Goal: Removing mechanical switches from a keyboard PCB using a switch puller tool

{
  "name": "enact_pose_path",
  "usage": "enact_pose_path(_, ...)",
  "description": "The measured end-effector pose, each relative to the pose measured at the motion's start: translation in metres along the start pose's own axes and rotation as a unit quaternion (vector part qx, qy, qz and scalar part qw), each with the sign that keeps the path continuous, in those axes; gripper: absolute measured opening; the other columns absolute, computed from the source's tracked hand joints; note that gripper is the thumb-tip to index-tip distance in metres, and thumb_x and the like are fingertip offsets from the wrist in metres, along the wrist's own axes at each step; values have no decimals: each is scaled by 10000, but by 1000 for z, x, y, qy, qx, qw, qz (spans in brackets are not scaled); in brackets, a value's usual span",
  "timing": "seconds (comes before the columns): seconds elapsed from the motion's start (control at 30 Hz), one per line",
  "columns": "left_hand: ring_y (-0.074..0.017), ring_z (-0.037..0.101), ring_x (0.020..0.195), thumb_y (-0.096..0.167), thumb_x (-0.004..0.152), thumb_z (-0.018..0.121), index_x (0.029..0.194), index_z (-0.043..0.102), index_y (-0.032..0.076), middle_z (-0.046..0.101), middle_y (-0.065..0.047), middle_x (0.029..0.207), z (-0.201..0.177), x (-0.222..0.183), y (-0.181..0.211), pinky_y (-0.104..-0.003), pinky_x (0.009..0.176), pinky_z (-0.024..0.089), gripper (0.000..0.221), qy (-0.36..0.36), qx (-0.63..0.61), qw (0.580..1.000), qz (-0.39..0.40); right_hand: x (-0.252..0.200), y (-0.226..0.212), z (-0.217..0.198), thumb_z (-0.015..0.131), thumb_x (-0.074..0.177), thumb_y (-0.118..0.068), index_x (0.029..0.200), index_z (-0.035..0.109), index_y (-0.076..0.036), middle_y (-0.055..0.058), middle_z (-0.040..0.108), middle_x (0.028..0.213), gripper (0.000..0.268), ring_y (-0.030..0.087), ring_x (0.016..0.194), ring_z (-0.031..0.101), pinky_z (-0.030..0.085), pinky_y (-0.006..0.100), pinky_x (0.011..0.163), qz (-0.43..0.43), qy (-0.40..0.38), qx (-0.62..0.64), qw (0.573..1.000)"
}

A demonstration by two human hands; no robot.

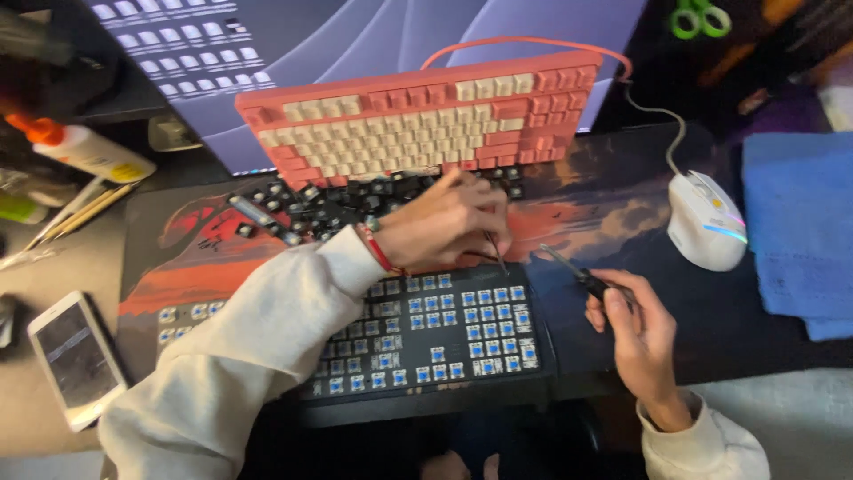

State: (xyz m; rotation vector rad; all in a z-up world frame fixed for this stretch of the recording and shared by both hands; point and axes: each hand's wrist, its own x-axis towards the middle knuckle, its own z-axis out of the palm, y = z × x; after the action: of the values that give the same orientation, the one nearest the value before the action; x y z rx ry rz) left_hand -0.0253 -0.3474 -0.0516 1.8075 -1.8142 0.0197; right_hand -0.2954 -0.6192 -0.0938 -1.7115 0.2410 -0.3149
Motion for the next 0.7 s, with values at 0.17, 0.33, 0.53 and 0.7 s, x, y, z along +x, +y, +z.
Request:
enact_pose_path(0.17, -228, 723, 1105, 355, 1224, 753, 1179, 810, 290, 758, 49, 1206, -92, -53, 33, -491, 1078, 365, 97, 11, 80, 993, -89, -4, 18, -7, 549, 1295, -151, 1532, 678, 74, 181, 669, 969, 351, 212, 793, 609, 519, 348, 799, 18, 6, 4, 1000)
enact_pose_path(0.33, -228, 754, 1073, 232, 1168, 882, 1115, 879, 281, 814, 92, 1159, -155, -173, 57, -483, 1031, 362, 72, 24, 238, 951, -195, -5, 20, -6, 537, 1330, -129, 1574, 648, 109, 220, 657, 1011, 358, 244, 816, 612, 520, 357, 843, 13, 2, 1, 1000)
enact_pose_path(0.53, -305, 762, 1089, 309, 1203, 795, 1106, 833, 381, 773, 60, 1198, -157, -336, 54, -471, 1041, 401, 126, -24, 359, 822, -441, -5, 30, -7, 511, 1374, -77, 1606, 604, 200, 296, 594, 1042, 373, 321, 841, 554, 495, 447, 799, -3, -5, 18, 1000)
enact_pose_path(0.7, -270, 754, 960, 459, 1238, 783, 1063, 852, 336, 754, 69, 1173, -158, -363, 58, -462, 1008, 339, 225, -3, 308, 779, -546, -5, 26, -7, 470, 1407, 26, 1638, 581, 236, 332, 576, 1069, 331, 375, 845, 537, 490, 481, 803, -2, -2, -3, 1000)
